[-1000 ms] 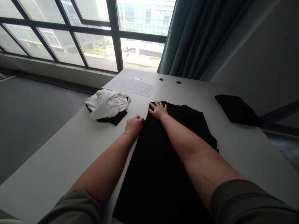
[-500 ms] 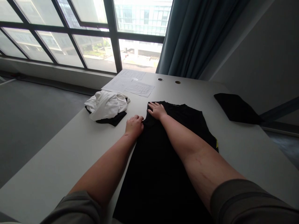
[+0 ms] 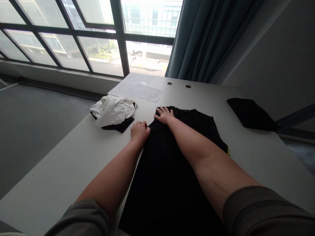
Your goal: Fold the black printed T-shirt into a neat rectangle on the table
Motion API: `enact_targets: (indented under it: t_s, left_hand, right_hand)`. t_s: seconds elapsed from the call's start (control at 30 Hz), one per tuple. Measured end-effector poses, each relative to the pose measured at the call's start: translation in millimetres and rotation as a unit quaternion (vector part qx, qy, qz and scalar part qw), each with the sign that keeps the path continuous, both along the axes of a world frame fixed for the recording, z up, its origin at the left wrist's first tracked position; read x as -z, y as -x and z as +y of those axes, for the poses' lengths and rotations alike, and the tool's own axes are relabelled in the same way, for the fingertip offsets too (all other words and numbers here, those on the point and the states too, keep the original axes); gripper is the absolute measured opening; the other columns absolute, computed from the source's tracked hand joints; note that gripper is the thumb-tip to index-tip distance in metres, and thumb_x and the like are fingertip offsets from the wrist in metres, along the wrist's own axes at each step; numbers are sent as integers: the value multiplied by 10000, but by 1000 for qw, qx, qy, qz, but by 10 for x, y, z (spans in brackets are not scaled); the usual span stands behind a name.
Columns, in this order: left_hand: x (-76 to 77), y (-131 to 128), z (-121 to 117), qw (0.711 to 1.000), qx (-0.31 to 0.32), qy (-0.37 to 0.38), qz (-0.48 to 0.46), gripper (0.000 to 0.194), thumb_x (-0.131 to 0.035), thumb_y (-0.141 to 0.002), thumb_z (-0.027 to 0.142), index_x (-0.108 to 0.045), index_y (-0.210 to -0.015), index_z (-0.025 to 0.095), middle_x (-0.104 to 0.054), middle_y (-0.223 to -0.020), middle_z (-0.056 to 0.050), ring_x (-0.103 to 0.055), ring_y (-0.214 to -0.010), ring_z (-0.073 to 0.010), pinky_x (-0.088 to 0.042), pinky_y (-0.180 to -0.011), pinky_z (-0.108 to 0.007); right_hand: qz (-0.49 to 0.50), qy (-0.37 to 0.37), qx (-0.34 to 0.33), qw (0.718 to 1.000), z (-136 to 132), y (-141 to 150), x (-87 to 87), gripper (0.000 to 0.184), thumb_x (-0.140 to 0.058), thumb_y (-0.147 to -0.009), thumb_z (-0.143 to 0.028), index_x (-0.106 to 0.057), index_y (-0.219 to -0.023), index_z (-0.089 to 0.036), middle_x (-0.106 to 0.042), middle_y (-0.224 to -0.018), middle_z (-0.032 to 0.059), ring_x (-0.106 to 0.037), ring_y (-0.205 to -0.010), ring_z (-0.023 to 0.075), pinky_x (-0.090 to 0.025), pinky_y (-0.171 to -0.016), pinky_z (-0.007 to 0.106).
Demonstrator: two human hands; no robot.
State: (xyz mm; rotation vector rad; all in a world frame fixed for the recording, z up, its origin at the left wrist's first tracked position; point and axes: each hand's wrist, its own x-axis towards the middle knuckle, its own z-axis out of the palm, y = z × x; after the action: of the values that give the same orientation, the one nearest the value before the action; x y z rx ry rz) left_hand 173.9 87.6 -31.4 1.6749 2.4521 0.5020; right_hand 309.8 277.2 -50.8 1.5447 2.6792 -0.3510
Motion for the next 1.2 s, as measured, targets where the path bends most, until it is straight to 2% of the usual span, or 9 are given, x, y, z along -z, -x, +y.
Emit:
enact_targets:
  t_s: [0.1,0.2,0.3,0.47,0.57,0.7,0.9,1.1,1.2]
  left_hand:
    - [27,-3,8,1000,7,-14,-6,190,-594,-896,274,-681,-1063,248,-659,-1198,-120,-586,-1150,-331,-456,-954,-454]
    - [30,-22,-7,997,65,-48,-2,290,-617,-856,198,-674,-1130,274,-641,-1265,-94,-568,-1177,-312,-451,-969,-446]
    - [2,-49,-42,987,141,-71,22,254,-629,-843,166,-710,-1056,277,-637,-1303,-80,-548,-1201,-314,-440,-981,-463]
    - [-67,-113,-113,964,241,-92,63,159,-597,-919,225,-727,-1002,264,-646,-1353,-69,-526,-1269,-307,-403,-1050,-477]
    - [-63,-160,-141,952,296,-61,51,225,-564,-965,265,-691,-1151,253,-656,-1376,-74,-542,-1306,-274,-381,-1106,-442]
    - [6,-180,-139,964,260,-30,35,513,-574,-981,364,-504,-1473,233,-562,-1530,-107,-504,-1398,-273,-361,-1155,-421]
    - [45,-153,-112,975,210,-20,67,511,-536,-997,407,-550,-1479,238,-478,-1613,-108,-462,-1445,-330,-377,-1165,-507]
    - [52,-233,-123,977,178,15,118,569,-460,-1025,432,-493,-1551,217,-412,-1659,-109,-417,-1499,-303,-315,-1233,-509]
    - [80,-265,-147,974,175,20,140,603,-429,-1033,421,-460,-1574,158,-347,-1685,-144,-350,-1542,-322,-289,-1245,-532]
  right_hand:
    - [23,-29,3,999,-80,-34,5,757,-380,-989,-691,-314,-1648,-325,-212,-1742,57,-160,-1586,361,-91,-1244,681]
    - [74,-110,-1,991,-175,-82,5,642,-451,-1000,-579,-474,-1564,-273,-352,-1678,104,-302,-1516,344,-239,-1228,588]
    - [101,-170,-11,980,-228,-106,-4,486,-467,-1006,-453,-622,-1413,-238,-502,-1562,124,-427,-1405,324,-368,-1153,506]
    - [82,-140,-3,987,-201,-75,-16,485,-489,-1003,-456,-615,-1431,-268,-520,-1556,101,-399,-1439,326,-326,-1183,551]
    - [75,-114,0,991,-164,-63,-9,512,-480,-1011,-475,-589,-1469,-273,-461,-1616,87,-349,-1492,315,-265,-1221,572]
    - [66,-77,-19,995,-103,-83,-9,558,-450,-1031,-516,-534,-1527,-275,-384,-1673,75,-303,-1538,313,-203,-1251,583]
    - [2,-38,-32,999,-214,-212,-95,660,-367,-1058,-577,-317,-1654,-298,-175,-1750,77,-150,-1603,339,-154,-1268,587]
    - [8,-116,-99,988,-997,-488,-129,589,-373,-1069,-442,-394,-1624,-246,-160,-1749,84,-106,-1611,333,-120,-1269,620]
    - [0,-90,-102,991,-1443,-714,-156,608,-395,-1062,-482,-403,-1620,-243,-186,-1741,101,-134,-1605,356,-155,-1254,647]
